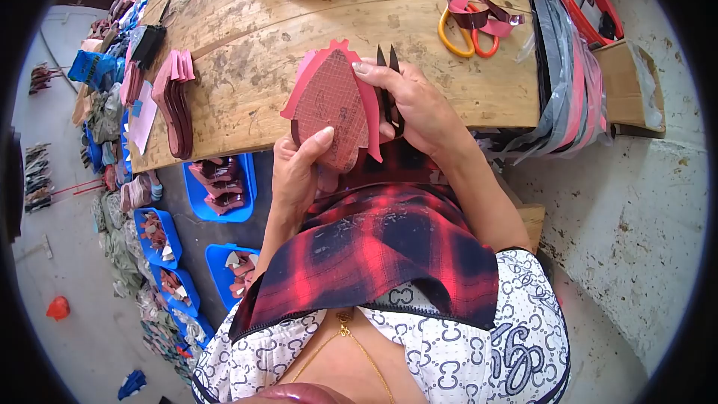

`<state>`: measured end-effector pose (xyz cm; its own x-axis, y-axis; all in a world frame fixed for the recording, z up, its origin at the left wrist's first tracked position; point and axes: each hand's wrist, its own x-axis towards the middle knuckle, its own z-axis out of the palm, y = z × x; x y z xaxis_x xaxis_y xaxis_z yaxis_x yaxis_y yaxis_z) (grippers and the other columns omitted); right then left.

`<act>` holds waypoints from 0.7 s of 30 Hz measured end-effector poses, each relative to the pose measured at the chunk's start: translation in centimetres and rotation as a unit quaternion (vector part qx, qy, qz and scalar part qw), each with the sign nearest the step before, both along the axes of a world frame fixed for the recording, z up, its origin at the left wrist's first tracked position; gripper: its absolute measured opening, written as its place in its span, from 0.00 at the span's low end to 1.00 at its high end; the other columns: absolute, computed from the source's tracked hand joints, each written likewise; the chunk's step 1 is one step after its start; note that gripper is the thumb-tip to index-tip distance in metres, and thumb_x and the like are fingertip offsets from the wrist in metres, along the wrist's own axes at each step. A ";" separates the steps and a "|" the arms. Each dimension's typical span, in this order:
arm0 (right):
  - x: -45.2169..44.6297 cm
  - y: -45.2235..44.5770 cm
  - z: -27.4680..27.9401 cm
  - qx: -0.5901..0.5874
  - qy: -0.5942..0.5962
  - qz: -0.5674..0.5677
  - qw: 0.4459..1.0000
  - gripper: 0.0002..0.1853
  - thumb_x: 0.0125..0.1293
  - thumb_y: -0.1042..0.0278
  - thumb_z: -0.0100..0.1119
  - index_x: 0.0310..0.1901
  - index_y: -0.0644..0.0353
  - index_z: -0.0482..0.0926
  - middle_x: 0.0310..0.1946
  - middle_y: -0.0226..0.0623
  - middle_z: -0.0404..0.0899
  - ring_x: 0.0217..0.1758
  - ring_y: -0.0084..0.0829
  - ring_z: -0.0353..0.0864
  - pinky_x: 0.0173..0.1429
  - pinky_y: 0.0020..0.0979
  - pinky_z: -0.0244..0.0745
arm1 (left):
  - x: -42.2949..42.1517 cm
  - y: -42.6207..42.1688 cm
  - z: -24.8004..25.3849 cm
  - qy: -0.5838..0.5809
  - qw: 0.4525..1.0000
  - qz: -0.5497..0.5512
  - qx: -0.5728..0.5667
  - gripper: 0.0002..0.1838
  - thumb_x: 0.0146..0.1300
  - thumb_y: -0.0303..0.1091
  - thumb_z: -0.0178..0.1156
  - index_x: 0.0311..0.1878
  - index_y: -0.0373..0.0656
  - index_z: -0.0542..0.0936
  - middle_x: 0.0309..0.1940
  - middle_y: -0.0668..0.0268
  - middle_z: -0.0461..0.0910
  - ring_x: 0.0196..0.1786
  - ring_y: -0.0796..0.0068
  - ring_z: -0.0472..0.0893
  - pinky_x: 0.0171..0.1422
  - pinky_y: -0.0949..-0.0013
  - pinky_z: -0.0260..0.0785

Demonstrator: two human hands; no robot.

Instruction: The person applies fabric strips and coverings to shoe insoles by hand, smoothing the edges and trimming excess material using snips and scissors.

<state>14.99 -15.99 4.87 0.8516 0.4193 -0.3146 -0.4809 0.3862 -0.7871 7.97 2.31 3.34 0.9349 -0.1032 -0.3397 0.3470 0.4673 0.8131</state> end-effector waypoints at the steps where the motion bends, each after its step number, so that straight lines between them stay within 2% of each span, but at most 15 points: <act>1: 0.0 0.1 -0.2 -0.007 -0.013 -0.004 1.000 0.15 0.71 0.58 0.54 0.43 0.63 0.78 0.20 0.25 0.74 0.14 0.15 0.66 0.16 0.19 0.59 | 0.1 0.1 -0.2 0.005 1.000 -0.001 0.017 0.15 0.63 0.27 0.61 0.52 0.31 0.77 0.44 0.59 0.83 0.42 0.74 0.83 0.49 0.68 0.78; 4: 0.0 0.3 -1.2 -0.018 -0.026 -0.019 0.999 0.14 0.70 0.57 0.55 0.43 0.62 0.79 0.19 0.24 0.73 0.14 0.15 0.65 0.17 0.19 0.58 | 0.4 -0.3 -1.1 -0.025 0.998 0.024 0.060 0.20 0.62 0.28 0.62 0.57 0.32 0.73 0.46 0.59 0.81 0.42 0.73 0.82 0.51 0.68 0.77; 5: 0.2 0.1 -1.5 -0.056 -0.050 0.002 0.997 0.14 0.70 0.58 0.55 0.42 0.61 0.79 0.19 0.23 0.72 0.14 0.14 0.65 0.17 0.19 0.57 | 0.8 -0.4 -1.3 -0.047 0.996 0.037 0.073 0.22 0.62 0.28 0.62 0.58 0.32 0.71 0.47 0.59 0.80 0.43 0.72 0.82 0.51 0.67 0.77; 6: 0.3 -0.1 -1.8 -0.093 -0.075 0.024 0.993 0.13 0.70 0.58 0.56 0.42 0.61 0.79 0.19 0.23 0.71 0.14 0.14 0.64 0.18 0.19 0.56 | 1.0 -0.2 -1.4 -0.046 0.997 0.024 0.061 0.26 0.62 0.26 0.62 0.62 0.33 0.67 0.51 0.58 0.78 0.46 0.69 0.82 0.50 0.65 0.79; 7: 0.3 -0.3 -1.9 -0.128 -0.101 0.048 0.985 0.12 0.70 0.59 0.56 0.41 0.60 0.80 0.19 0.22 0.70 0.15 0.14 0.63 0.18 0.19 0.56 | 0.9 -0.3 -1.3 -0.033 0.999 0.025 0.036 0.26 0.62 0.25 0.62 0.62 0.33 0.67 0.51 0.57 0.78 0.47 0.68 0.82 0.50 0.64 0.80; 8: 0.5 0.1 -1.9 -0.195 -0.156 0.029 0.968 0.11 0.70 0.61 0.57 0.37 0.59 0.80 0.20 0.20 0.67 0.20 0.12 0.63 0.23 0.21 0.57 | 0.9 -0.5 -0.9 -0.023 0.999 0.027 0.011 0.26 0.62 0.24 0.61 0.62 0.34 0.67 0.51 0.57 0.78 0.48 0.67 0.82 0.49 0.63 0.81; 11: 1.1 -0.1 -2.9 -0.291 -0.206 0.043 0.934 0.11 0.69 0.62 0.57 0.36 0.61 0.80 0.22 0.19 0.67 0.26 0.13 0.64 0.29 0.23 0.60 | 1.0 -0.4 -1.1 -0.003 0.998 0.030 -0.050 0.26 0.61 0.22 0.61 0.63 0.37 0.67 0.52 0.57 0.78 0.49 0.65 0.83 0.47 0.60 0.83; 13: 1.1 -0.2 -3.6 -0.252 -0.153 0.042 0.955 0.11 0.69 0.62 0.58 0.37 0.62 0.80 0.22 0.19 0.68 0.28 0.14 0.65 0.30 0.24 0.61 | 0.9 -0.4 -1.9 -0.017 0.996 0.045 -0.077 0.27 0.61 0.22 0.61 0.64 0.38 0.67 0.52 0.57 0.78 0.49 0.65 0.83 0.48 0.61 0.83; 14: 1.3 0.0 -3.9 -0.230 -0.129 0.046 0.964 0.11 0.69 0.62 0.58 0.37 0.62 0.81 0.23 0.19 0.68 0.28 0.14 0.66 0.31 0.24 0.61 | 1.0 -0.4 -2.5 -0.030 0.997 0.053 -0.055 0.27 0.61 0.22 0.61 0.64 0.40 0.67 0.52 0.58 0.77 0.50 0.65 0.83 0.48 0.61 0.83; 17: 1.1 0.1 -3.8 -0.258 -0.182 0.047 0.948 0.12 0.69 0.62 0.58 0.40 0.64 0.81 0.25 0.21 0.72 0.28 0.16 0.67 0.30 0.24 0.62 | 0.5 0.5 -2.9 0.017 0.997 0.012 -0.075 0.30 0.61 0.23 0.62 0.67 0.39 0.65 0.54 0.57 0.77 0.52 0.66 0.81 0.51 0.62 0.81; 18: 0.6 0.6 -2.9 -0.242 -0.138 0.012 0.960 0.12 0.69 0.63 0.58 0.41 0.65 0.80 0.26 0.23 0.74 0.28 0.16 0.68 0.30 0.24 0.63 | 0.2 0.7 -4.2 -0.024 0.999 0.015 -0.017 0.33 0.60 0.27 0.64 0.68 0.37 0.63 0.55 0.56 0.76 0.53 0.68 0.80 0.55 0.65 0.78; 19: 0.1 1.4 -2.0 -0.220 -0.098 -0.016 0.971 0.13 0.69 0.63 0.57 0.43 0.66 0.80 0.28 0.25 0.76 0.28 0.17 0.69 0.30 0.25 0.64 | -0.1 1.0 -2.7 -0.027 0.998 0.007 0.056 0.41 0.55 0.32 0.71 0.69 0.35 0.62 0.56 0.57 0.76 0.55 0.69 0.78 0.59 0.65 0.74; 20: 0.0 1.4 -2.2 -0.195 -0.105 -0.021 0.975 0.13 0.70 0.63 0.57 0.44 0.67 0.79 0.30 0.26 0.78 0.27 0.16 0.70 0.29 0.24 0.63 | -1.1 1.7 -4.0 -0.165 0.954 0.013 0.250 0.46 0.47 0.38 0.77 0.67 0.33 0.64 0.55 0.52 0.76 0.55 0.61 0.79 0.61 0.62 0.71; 21: 0.4 1.2 -3.1 -0.170 -0.109 -0.026 0.979 0.13 0.70 0.64 0.57 0.46 0.67 0.79 0.31 0.27 0.79 0.27 0.15 0.70 0.28 0.23 0.63 | -1.9 2.6 -6.2 -0.160 0.866 -0.047 0.472 0.52 0.40 0.41 0.80 0.67 0.32 0.62 0.54 0.50 0.76 0.58 0.52 0.76 0.65 0.59 0.66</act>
